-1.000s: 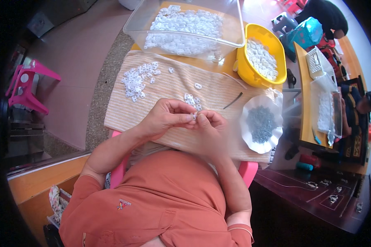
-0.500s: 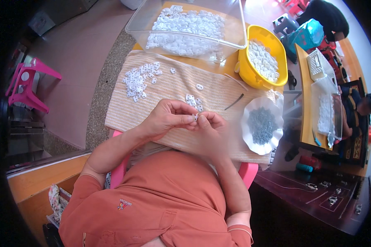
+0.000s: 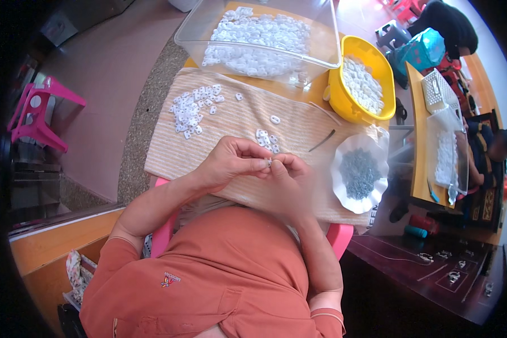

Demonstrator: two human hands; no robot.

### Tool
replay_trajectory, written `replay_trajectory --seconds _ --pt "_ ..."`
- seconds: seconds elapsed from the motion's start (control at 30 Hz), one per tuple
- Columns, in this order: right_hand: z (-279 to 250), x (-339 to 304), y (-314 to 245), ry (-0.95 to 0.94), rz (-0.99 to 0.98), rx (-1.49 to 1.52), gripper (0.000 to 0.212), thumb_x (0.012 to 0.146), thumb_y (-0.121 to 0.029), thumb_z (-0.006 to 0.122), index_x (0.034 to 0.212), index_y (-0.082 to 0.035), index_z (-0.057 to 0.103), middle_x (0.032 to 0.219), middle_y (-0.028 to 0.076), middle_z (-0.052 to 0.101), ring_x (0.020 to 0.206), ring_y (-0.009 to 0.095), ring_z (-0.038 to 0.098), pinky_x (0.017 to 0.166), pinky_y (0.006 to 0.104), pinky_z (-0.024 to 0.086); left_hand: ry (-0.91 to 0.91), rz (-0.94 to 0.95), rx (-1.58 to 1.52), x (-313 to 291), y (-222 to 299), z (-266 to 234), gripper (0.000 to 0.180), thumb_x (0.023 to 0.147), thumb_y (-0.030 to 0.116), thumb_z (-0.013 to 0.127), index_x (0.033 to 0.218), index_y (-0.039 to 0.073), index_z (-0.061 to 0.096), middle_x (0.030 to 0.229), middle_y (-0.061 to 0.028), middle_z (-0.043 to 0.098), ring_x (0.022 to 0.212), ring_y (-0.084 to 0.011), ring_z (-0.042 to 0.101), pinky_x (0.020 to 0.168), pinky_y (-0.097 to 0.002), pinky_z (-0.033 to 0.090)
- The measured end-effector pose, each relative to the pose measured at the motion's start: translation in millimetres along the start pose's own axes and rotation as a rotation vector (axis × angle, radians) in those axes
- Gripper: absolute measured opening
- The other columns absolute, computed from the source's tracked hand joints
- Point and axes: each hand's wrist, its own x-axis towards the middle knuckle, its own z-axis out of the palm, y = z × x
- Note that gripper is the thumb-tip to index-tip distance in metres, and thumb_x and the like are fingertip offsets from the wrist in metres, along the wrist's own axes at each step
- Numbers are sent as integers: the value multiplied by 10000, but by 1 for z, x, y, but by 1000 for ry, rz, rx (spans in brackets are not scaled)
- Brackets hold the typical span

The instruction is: Assembling small white plastic components by hand in a workshop setting.

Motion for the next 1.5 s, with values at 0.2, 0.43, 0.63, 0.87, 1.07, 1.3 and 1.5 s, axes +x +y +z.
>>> replay_trajectory --seconds 0.2,0.43,0.63,0.87,1.07,1.3,1.5 --pt "-2 0 0 1 29 -6 146 942 -74 586 1012 49 620 844 90 672 711 133 653 671 216 536 7 -9 -7 1 1 -1 219 877 -1 632 1082 -78 631 928 -144 685 814 -165 677 744 -262 567" --pt "-6 -1 2 -11 56 76 160 949 -80 574 1046 44 604 878 96 668 750 144 656 685 228 540 -11 -22 -37 1 0 -3 229 878 -2 630 1093 -80 623 926 -146 685 808 -171 680 744 -270 567" --pt "-4 0 1 -27 45 64 159 953 -100 577 1037 32 610 870 75 666 738 120 644 662 210 521 -21 -28 -32 2 0 -4 222 878 4 635 1085 -75 631 922 -140 687 806 -170 680 744 -271 566" --pt "-2 -1 5 7 -25 -89 153 956 -111 584 1006 28 627 833 40 667 696 72 614 628 179 488 -10 -20 -14 2 -4 -4 206 875 8 642 1063 -76 644 918 -140 690 797 -160 678 733 -257 563" --pt "-4 0 8 9 -72 -187 136 951 -88 587 979 35 639 836 42 665 706 75 620 639 184 502 15 -14 29 1 -4 -2 196 877 0 633 1057 -77 647 920 -138 690 798 -157 676 733 -253 563" --pt "2 0 4 36 -71 -242 147 949 -78 586 1005 44 647 839 45 659 706 86 621 661 197 513 25 16 49 2 -2 -5 197 879 2 631 1059 -77 639 911 -133 687 798 -155 673 734 -256 560" --pt "9 3 -13 23 -34 -195 192 939 -85 603 1068 50 642 867 57 654 687 94 615 645 206 520 -12 26 38 2 6 -10 212 880 22 643 1079 -53 635 927 -121 685 828 -153 672 765 -274 566"
